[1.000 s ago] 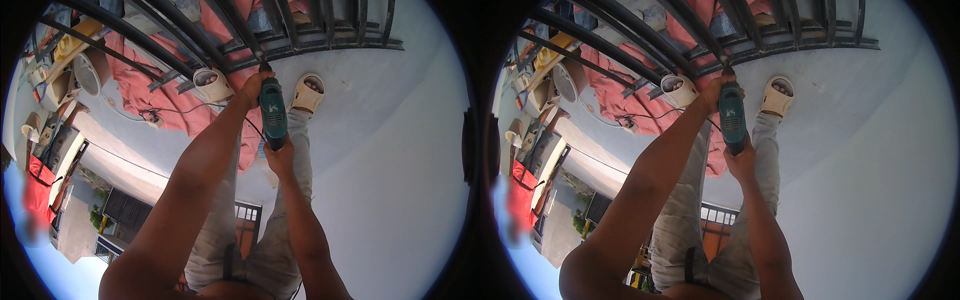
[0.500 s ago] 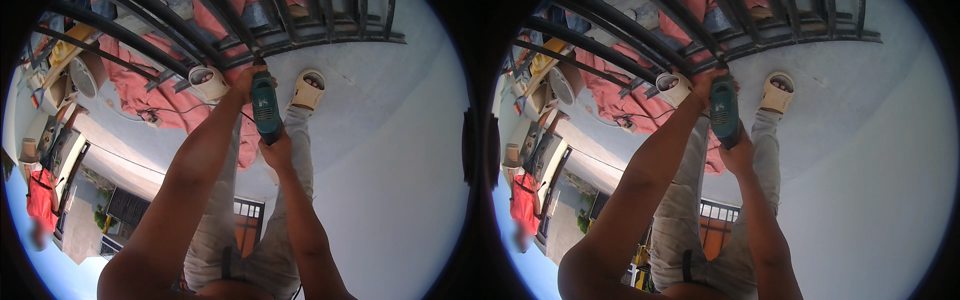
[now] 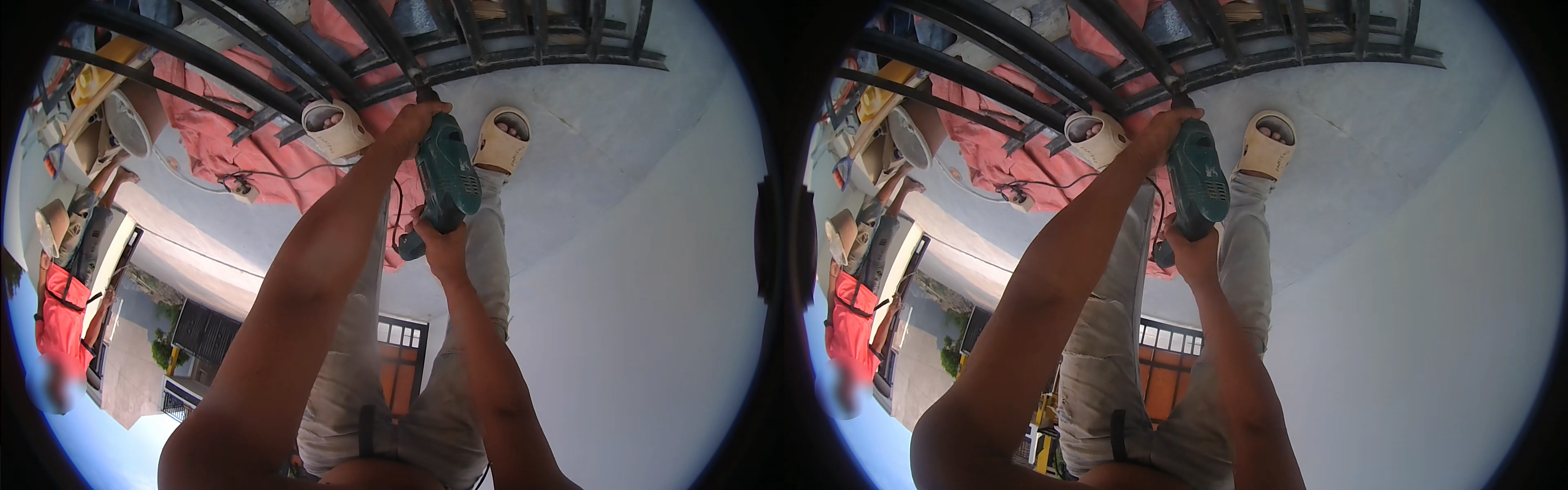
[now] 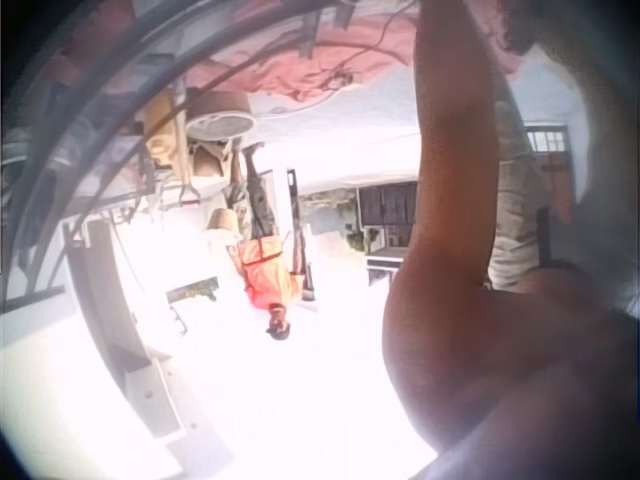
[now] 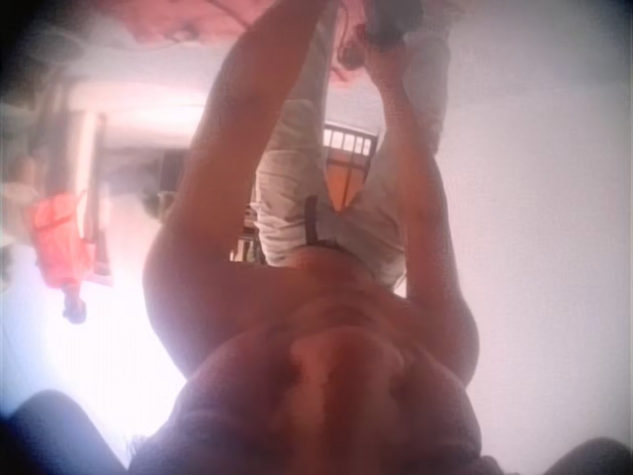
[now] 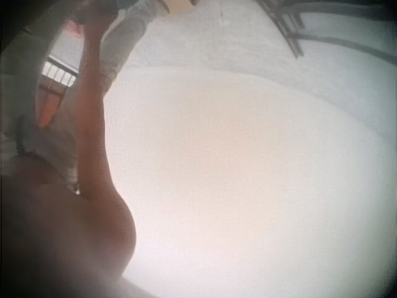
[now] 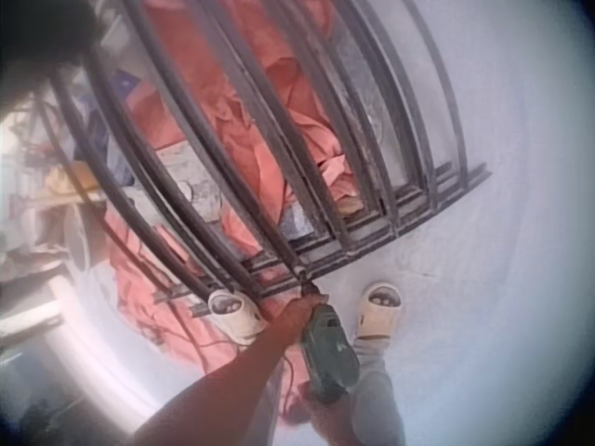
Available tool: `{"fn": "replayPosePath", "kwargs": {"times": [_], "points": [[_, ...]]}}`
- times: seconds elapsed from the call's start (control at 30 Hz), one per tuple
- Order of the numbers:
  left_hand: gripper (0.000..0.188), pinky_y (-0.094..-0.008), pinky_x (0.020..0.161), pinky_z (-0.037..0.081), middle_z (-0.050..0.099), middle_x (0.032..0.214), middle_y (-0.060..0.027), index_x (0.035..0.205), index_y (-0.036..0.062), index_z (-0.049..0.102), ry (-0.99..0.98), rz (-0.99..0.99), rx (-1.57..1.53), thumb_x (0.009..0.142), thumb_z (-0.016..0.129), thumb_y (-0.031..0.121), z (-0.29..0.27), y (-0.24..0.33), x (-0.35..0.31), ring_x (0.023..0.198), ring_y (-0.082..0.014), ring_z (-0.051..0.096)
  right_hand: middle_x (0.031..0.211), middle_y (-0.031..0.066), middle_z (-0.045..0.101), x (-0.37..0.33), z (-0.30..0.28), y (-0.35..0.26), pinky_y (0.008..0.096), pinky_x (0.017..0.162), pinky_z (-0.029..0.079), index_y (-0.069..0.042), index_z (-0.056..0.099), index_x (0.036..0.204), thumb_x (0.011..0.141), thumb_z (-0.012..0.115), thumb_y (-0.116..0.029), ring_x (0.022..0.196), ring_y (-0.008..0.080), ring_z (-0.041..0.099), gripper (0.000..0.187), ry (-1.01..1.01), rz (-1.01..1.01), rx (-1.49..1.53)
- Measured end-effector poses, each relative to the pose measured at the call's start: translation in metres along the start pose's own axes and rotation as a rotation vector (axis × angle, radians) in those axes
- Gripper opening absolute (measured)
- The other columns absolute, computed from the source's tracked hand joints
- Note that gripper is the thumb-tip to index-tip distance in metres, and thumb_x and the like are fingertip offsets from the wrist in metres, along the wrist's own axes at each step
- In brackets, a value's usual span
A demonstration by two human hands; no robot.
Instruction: The person uses a corded power drill to fasten screws into a metal frame structure resting on a pink drop cloth. The person repeatedly positions screws and operates the drill to secure the frame components together.
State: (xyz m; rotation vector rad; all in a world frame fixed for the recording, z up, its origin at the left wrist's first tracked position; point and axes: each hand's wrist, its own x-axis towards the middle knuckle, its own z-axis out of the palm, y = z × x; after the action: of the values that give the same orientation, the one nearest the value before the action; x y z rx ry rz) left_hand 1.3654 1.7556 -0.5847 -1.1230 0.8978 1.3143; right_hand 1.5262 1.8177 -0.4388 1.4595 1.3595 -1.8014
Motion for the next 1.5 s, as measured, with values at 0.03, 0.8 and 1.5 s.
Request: {"fn": "replayPosePath", "kwargs": {"times": [0.03,0.8,1.5], "points": [[0.026,-0.0395,0.067,0.058,0.066,0.082,-0.0099,0.097,0.0041,0.063,0.045,-0.012,0.069,0.087,0.072,0.027,-0.001,0.002,0.001,0.067,-0.0234,0.067,0.092,0.0112,0.073,-0.003,0.008,0.005,0.0332,0.071,0.056,0.002,0.065,0.107,0.080,0.068,-0.001,0.075,0.0199,0.071,0.028,-0.027,0.124,0.214],[0.033,-0.0373,0.076,0.058,0.066,0.087,-0.0083,0.103,0.0051,0.061,0.012,0.139,-0.341,0.105,0.050,0.036,-0.021,-0.032,-0.082,0.079,-0.0213,0.067,0.117,0.0209,0.065,-0.146,-0.072,-0.105,0.0414,0.072,0.056,0.003,0.045,0.139,0.075,0.061,-0.007,0.075,0.0256,0.068,0.067,-0.179,0.310,0.593],[0.025,-0.0325,0.064,0.060,0.065,0.083,-0.0110,0.101,0.0012,0.059,-0.176,0.008,0.711,0.095,0.057,0.026,-0.075,0.075,-0.196,0.071,-0.0217,0.071,0.113,0.0241,0.066,-0.173,-0.088,-0.160,0.0455,0.070,0.054,0.005,0.043,0.140,0.073,0.067,-0.013,0.073,0.0286,0.067,0.074,-0.431,0.514,0.715]]}}
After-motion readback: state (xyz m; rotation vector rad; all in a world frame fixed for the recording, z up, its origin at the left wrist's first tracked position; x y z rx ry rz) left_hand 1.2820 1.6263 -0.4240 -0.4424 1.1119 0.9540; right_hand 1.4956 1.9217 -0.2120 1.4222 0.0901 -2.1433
